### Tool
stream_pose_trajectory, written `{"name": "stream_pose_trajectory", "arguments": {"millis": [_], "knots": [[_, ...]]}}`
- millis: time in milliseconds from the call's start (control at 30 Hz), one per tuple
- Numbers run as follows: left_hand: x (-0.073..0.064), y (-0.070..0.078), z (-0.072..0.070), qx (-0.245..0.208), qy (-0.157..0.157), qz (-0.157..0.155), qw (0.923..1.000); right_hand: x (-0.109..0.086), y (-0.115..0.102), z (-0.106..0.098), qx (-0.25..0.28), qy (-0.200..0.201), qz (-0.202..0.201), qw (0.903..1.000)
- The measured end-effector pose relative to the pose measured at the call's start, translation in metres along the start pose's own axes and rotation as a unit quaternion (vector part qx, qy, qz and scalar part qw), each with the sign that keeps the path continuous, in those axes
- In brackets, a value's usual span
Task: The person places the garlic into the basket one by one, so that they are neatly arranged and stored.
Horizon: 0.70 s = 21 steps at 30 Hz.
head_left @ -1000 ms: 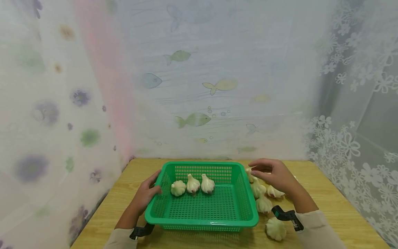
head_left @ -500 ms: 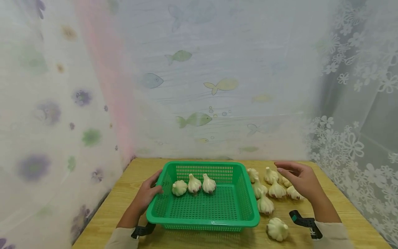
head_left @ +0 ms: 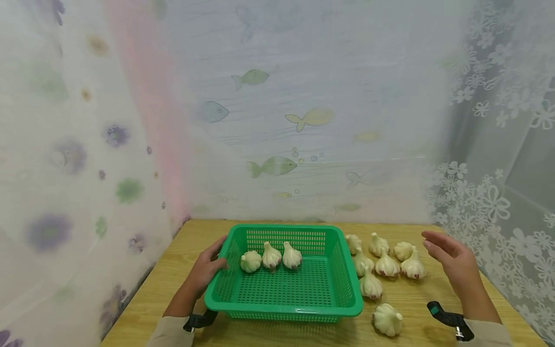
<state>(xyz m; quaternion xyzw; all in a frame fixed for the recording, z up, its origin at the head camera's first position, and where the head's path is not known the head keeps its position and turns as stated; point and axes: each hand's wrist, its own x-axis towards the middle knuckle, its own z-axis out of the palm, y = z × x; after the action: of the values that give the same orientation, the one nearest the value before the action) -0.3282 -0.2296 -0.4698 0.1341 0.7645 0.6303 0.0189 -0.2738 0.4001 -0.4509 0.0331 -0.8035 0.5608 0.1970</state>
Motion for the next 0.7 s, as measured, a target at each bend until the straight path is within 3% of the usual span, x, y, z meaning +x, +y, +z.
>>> {"name": "stream_pose_trajectory", "arguments": {"millis": [167, 333, 500, 700], "knots": [[0.0, 0.001, 0.0, -0.002, 0.001, -0.003, 1.0, -0.005, 0.029, -0.002, 0.093, 0.003, 0.03, 0.9952], [0.0, 0.0, 0.0, 0.002, 0.006, -0.009, 0.9999, -0.007, 0.045, -0.001, 0.13, -0.028, 0.09, 0.9871], [0.001, 0.0, -0.001, 0.005, 0.007, -0.005, 0.9999, -0.009, 0.051, 0.0, 0.112, -0.046, 0.116, 0.9858], [0.001, -0.001, -0.001, 0.004, 0.005, -0.004, 1.0, -0.013, 0.052, 0.003, -0.015, -0.061, 0.122, 0.9905]]}}
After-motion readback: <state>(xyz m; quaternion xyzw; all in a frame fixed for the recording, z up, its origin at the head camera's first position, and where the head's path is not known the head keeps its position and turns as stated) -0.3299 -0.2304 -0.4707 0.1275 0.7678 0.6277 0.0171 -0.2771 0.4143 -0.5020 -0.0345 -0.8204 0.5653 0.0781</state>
